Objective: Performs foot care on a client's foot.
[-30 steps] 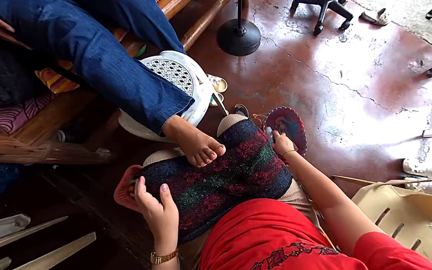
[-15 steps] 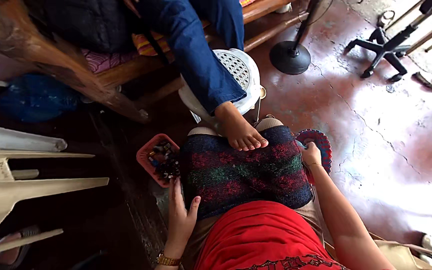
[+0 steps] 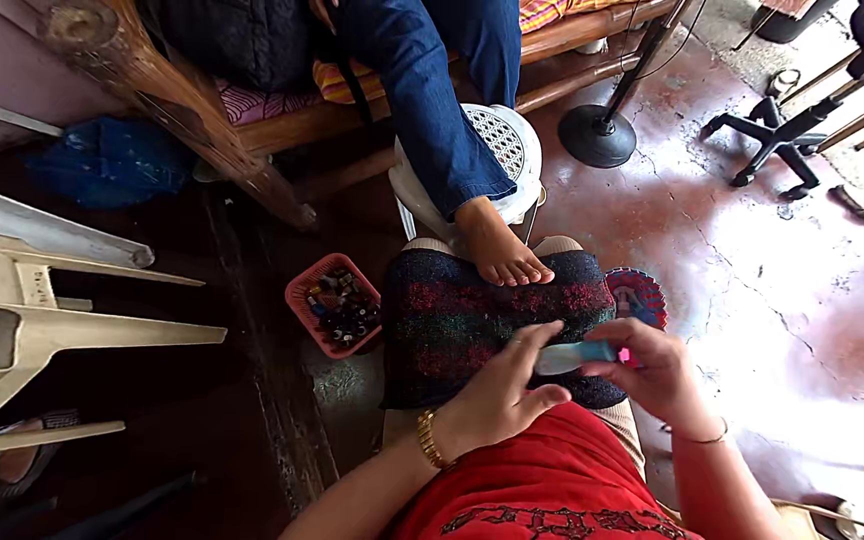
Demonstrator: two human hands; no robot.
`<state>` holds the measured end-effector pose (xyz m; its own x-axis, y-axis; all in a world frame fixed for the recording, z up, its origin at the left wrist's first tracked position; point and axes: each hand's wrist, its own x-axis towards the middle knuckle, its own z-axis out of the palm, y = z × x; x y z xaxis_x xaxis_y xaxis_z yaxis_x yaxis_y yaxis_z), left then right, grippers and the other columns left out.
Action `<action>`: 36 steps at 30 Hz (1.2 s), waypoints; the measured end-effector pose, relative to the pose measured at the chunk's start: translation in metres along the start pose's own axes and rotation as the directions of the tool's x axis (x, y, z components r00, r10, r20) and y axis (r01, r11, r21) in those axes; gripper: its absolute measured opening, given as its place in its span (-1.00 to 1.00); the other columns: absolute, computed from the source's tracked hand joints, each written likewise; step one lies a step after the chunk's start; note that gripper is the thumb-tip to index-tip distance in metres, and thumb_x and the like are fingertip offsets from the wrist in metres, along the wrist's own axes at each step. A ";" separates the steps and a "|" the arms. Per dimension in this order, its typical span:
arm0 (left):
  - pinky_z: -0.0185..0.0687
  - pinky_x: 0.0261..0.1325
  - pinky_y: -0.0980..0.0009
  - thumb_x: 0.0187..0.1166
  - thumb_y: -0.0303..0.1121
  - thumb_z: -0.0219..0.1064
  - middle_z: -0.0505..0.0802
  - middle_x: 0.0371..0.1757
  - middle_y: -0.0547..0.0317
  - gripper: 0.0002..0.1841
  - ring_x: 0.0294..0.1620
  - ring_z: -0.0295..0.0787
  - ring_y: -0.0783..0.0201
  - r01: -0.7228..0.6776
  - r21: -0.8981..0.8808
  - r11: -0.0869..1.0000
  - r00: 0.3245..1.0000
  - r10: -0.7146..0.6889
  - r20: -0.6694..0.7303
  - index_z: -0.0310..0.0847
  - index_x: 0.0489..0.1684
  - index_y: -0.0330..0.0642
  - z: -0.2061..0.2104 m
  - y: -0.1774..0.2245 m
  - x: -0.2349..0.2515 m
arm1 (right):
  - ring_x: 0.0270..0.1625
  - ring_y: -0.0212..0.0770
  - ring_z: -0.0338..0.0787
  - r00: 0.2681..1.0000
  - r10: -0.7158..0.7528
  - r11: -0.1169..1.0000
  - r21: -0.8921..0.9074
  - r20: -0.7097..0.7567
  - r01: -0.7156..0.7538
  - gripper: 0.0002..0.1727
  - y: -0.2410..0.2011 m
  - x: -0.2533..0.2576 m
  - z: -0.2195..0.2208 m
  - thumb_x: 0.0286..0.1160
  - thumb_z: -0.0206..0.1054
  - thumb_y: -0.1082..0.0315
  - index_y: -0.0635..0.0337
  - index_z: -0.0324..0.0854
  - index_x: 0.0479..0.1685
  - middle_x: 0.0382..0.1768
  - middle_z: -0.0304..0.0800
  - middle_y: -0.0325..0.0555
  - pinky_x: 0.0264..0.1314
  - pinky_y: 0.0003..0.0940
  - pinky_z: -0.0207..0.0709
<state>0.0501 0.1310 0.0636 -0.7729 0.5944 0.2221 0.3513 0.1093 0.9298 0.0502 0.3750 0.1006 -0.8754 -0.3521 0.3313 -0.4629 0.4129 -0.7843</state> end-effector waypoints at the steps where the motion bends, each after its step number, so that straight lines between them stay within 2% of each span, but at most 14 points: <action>1: 0.65 0.37 0.36 0.79 0.10 0.08 0.69 0.37 -0.10 -0.28 0.30 0.69 0.32 0.008 -0.103 0.995 0.999 -0.004 0.042 0.28 0.62 -0.43 0.005 0.001 0.006 | -0.14 -0.49 0.79 0.999 -0.033 0.997 -0.069 0.010 0.034 -0.53 -0.005 0.002 0.007 0.61 0.40 -0.05 0.23 0.73 0.06 -0.19 0.87 -0.17 0.03 -0.53 0.71; 4: 0.54 -0.12 0.63 0.87 -0.17 0.05 0.72 -0.19 0.17 -0.59 -0.26 0.59 0.59 0.041 -0.331 0.943 0.990 0.008 0.143 0.50 0.25 -0.42 0.010 -0.001 0.013 | -0.25 -0.43 0.78 0.996 -0.087 0.974 -0.210 -0.009 0.083 -0.41 -0.002 0.005 0.011 0.78 0.10 -0.16 0.22 0.77 -0.15 -0.36 0.85 -0.15 -0.05 -0.50 0.64; 7: 0.45 -0.23 0.71 0.87 -0.18 0.03 0.70 -0.24 0.31 -0.58 -0.34 0.51 0.68 0.097 -0.511 0.854 0.953 0.069 0.296 0.55 0.27 -0.42 0.008 -0.012 0.012 | -0.40 -0.61 0.66 0.997 -0.066 0.998 0.021 0.050 0.065 -0.36 0.008 0.006 0.005 0.84 0.03 -0.12 0.22 0.71 -0.44 -0.55 0.71 -0.27 -0.24 -0.68 0.53; 9: 0.50 -0.23 0.70 0.84 -0.22 0.08 0.75 -0.20 0.34 -0.60 -0.32 0.57 0.68 0.156 -0.592 0.791 0.918 0.105 0.383 0.55 0.36 -0.38 0.008 -0.019 0.011 | -0.57 -0.75 0.52 0.979 0.058 0.952 0.284 0.196 -0.113 -0.41 0.010 0.008 0.009 0.81 0.10 -0.11 0.07 0.59 -0.60 -0.68 0.55 -0.51 -0.49 -0.79 0.38; 11: 0.53 -0.23 0.66 0.82 -0.23 0.10 0.77 -0.20 0.35 -0.65 -0.30 0.61 0.63 0.242 -0.669 0.703 0.903 0.089 0.420 0.56 0.33 -0.30 0.010 -0.024 0.012 | -0.61 -0.72 0.55 0.938 0.216 0.827 0.459 0.272 -0.324 -0.42 0.015 0.011 0.017 0.78 0.10 -0.16 -0.10 0.62 -0.67 -0.69 0.61 -0.62 -0.53 -0.73 0.44; 14: 0.57 -0.19 0.59 0.80 -0.08 0.14 0.76 -0.22 0.35 -0.71 -0.27 0.66 0.51 0.341 -0.819 0.462 0.928 -0.027 0.371 0.45 0.23 -0.05 0.011 -0.027 0.019 | -0.31 -0.58 0.67 0.948 0.284 0.787 0.530 0.144 -0.316 -0.35 0.025 0.010 0.031 0.71 -0.05 -0.37 -0.03 0.72 -0.18 -0.35 0.75 -0.49 -0.24 -0.61 0.58; 16: 0.61 -0.18 0.56 0.73 -0.03 0.25 0.77 -0.21 0.31 -0.68 -0.27 0.69 0.47 0.356 -0.873 0.332 0.934 -0.141 0.328 0.43 0.23 0.02 0.007 -0.028 0.025 | -0.18 -0.52 0.74 0.968 0.223 0.821 0.514 0.111 -0.248 -0.29 0.031 0.007 0.036 0.56 0.20 -0.38 0.12 0.63 0.21 -0.07 0.79 -0.36 -0.19 -0.57 0.65; 17: 0.65 -0.17 0.55 0.70 -0.07 0.30 0.78 -0.21 0.29 -0.70 -0.28 0.72 0.45 0.358 -0.882 0.307 0.929 -0.210 0.304 0.45 0.17 -0.01 0.005 -0.028 0.029 | -0.02 -0.45 0.76 0.976 0.198 0.854 0.473 0.090 -0.217 -0.29 0.031 0.005 0.039 0.50 0.40 -0.25 0.22 0.58 0.31 0.06 0.76 -0.26 0.01 -0.50 0.73; 19: 0.72 -0.16 0.51 0.73 -0.17 0.26 0.79 -0.22 0.25 -0.78 -0.31 0.76 0.42 0.372 -0.872 0.318 0.904 -0.336 0.264 0.45 0.06 -0.09 0.004 -0.027 0.037 | 0.18 -0.30 0.76 0.980 0.199 0.894 0.412 -0.011 -0.177 -0.36 0.030 0.003 0.043 0.43 0.57 0.03 0.34 0.58 0.31 0.16 0.74 -0.10 0.26 -0.35 0.72; 22: 0.77 -0.07 0.41 0.89 -0.14 -0.04 0.80 -0.19 0.19 -0.69 -0.27 0.80 0.35 0.439 -0.823 0.360 0.823 -0.528 0.208 0.47 0.08 -0.20 0.008 -0.028 0.053 | 0.16 -0.15 0.86 0.954 0.255 0.883 0.441 -0.156 -0.164 -0.55 0.027 0.010 0.034 0.48 0.49 0.32 0.34 0.51 0.25 0.13 0.85 -0.01 0.24 -0.24 0.77; 26: 0.74 -0.10 0.41 0.89 -0.16 0.00 0.85 -0.08 0.16 -0.65 -0.18 0.82 0.32 0.429 -0.852 0.301 0.705 -0.701 0.107 0.58 0.20 -0.24 0.012 -0.031 0.076 | 0.12 -0.25 0.82 0.929 0.179 0.969 -0.107 -0.324 -0.224 -0.63 0.038 0.028 0.016 0.39 0.49 0.28 0.32 0.71 0.10 -0.01 0.86 -0.06 0.25 -0.29 0.70; 28: 0.72 -0.16 0.43 0.89 -0.16 0.00 0.85 -0.07 0.17 -0.65 -0.18 0.81 0.32 0.392 -0.870 0.299 0.683 -0.728 0.057 0.61 0.17 -0.22 0.015 -0.029 0.083 | 0.19 -0.04 0.76 0.931 0.147 0.907 -0.330 -0.334 -0.261 -0.70 0.039 0.039 0.012 0.39 0.50 0.26 0.17 0.84 0.04 0.06 0.82 0.04 0.27 0.01 0.58; 32: 0.66 -0.25 0.48 0.86 -0.23 0.06 0.84 -0.12 0.16 -0.71 -0.25 0.77 0.34 0.321 -0.909 0.267 0.636 -0.771 -0.002 0.64 0.09 -0.21 0.020 -0.025 0.091 | 0.22 0.13 0.67 0.959 0.056 0.847 -0.496 -0.279 -0.193 -0.76 0.042 0.059 0.013 0.50 0.44 0.34 -0.04 0.89 0.07 0.11 0.73 0.11 0.20 0.14 0.48; 36: 0.67 -0.28 0.49 0.84 -0.28 0.09 0.82 -0.17 0.17 -0.79 -0.32 0.76 0.35 0.298 -0.935 0.190 0.619 -0.785 0.038 0.60 0.09 -0.17 0.021 -0.027 0.091 | 0.42 0.28 0.60 0.984 -0.065 0.811 -0.583 -0.167 -0.046 -0.73 0.043 0.073 0.017 0.49 0.37 0.50 -0.04 0.92 -0.03 0.20 0.71 0.27 0.39 0.16 0.45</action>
<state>-0.0180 0.1988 0.0526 -0.7339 0.3120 -0.6034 -0.6579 -0.5472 0.5174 -0.0312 0.3525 0.0821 -0.8544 -0.2327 0.4645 -0.4168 0.8408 -0.3455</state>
